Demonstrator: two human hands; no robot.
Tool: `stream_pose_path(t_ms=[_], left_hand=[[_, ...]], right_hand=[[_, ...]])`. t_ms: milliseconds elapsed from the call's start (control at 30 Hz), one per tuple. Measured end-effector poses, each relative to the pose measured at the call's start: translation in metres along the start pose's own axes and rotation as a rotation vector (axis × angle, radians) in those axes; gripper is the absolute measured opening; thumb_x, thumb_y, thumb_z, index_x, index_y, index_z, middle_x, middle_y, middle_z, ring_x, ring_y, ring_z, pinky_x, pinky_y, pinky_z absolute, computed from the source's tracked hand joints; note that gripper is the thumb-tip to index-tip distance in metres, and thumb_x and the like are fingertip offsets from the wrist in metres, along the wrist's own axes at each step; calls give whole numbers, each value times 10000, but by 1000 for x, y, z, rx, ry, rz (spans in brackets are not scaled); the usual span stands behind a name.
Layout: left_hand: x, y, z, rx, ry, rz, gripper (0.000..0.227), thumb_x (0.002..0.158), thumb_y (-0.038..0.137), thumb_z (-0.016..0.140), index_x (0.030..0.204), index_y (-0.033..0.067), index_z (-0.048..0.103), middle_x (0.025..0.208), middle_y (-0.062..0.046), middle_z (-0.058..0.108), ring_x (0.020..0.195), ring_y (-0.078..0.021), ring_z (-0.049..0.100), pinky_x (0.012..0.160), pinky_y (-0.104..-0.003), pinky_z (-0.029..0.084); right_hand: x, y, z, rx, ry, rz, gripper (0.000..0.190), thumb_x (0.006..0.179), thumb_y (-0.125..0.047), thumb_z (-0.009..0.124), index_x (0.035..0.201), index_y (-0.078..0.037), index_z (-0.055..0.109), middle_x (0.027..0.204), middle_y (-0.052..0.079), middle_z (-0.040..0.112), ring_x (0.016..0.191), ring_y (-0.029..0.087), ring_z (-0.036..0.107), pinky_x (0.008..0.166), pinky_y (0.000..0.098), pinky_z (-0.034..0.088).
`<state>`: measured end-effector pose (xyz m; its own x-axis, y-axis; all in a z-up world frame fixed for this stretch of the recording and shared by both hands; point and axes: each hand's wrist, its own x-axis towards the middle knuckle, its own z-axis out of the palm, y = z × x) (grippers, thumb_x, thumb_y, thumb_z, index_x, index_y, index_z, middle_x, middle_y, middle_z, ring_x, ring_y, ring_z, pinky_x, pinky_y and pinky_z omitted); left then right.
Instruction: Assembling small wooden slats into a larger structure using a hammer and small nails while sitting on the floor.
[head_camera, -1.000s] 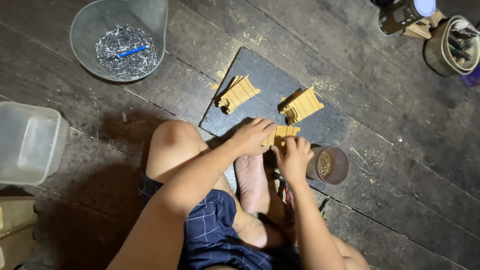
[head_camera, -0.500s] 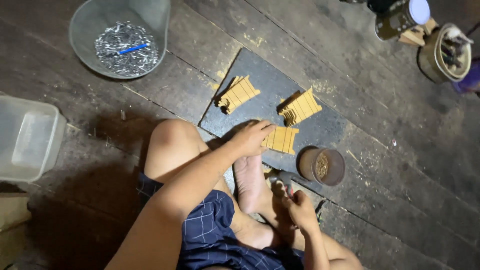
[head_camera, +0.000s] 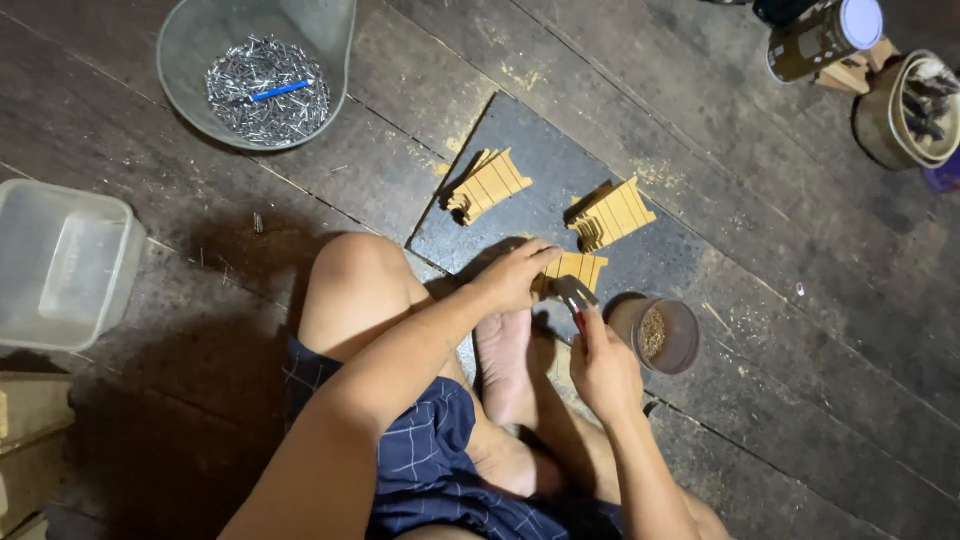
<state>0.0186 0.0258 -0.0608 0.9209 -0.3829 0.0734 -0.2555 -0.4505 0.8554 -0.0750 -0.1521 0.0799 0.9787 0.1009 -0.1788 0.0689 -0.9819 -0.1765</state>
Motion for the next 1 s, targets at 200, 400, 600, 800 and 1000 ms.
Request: stream_pose_path(t_ms=[200,400,600,800,1000], left_hand=[[-5,7,-15,-27,-29,-1,859,716,35,820,1512,145,517,1433,-167,554,1287,-435,640,1109,-485,562],[-8,22,-21,-34,-64,-20,855,722,32,816,1514,146,515,1443,-170,547,1267,-432,655,1098,-483,569],[-11,31,-35,-15,-58,-39,845,736,19,811,1519,141,520,1463,-184,540,1314,-444,627,1123,-493,546],[2,7,-25,-52,-53,-38,844,751,-12,785,1537,143,520,1477,-205,537,1326,-461,610,1127,-486,546],[2,26,-39,23,-35,9,854,732,37,815,1527,112,514,1494,-193,524,1338,-443,608,1146,-469,528]], right_hand=[[-2,6,15,48,144,-98,402,954,-135,616,1355,-142,583,861,214,721,773,471,738,641,574,582],[-2,7,18,97,177,-100,261,939,-135,614,1200,-134,601,821,254,706,779,522,714,652,610,527],[6,9,27,176,157,-38,315,931,-121,618,1242,-158,595,866,259,738,831,517,738,708,609,560],[5,-1,17,165,146,-3,360,928,-148,611,1287,-139,583,867,289,714,850,545,720,738,629,554],[16,19,35,157,148,20,385,926,-170,608,1310,-141,592,892,284,731,875,533,728,754,647,552]])
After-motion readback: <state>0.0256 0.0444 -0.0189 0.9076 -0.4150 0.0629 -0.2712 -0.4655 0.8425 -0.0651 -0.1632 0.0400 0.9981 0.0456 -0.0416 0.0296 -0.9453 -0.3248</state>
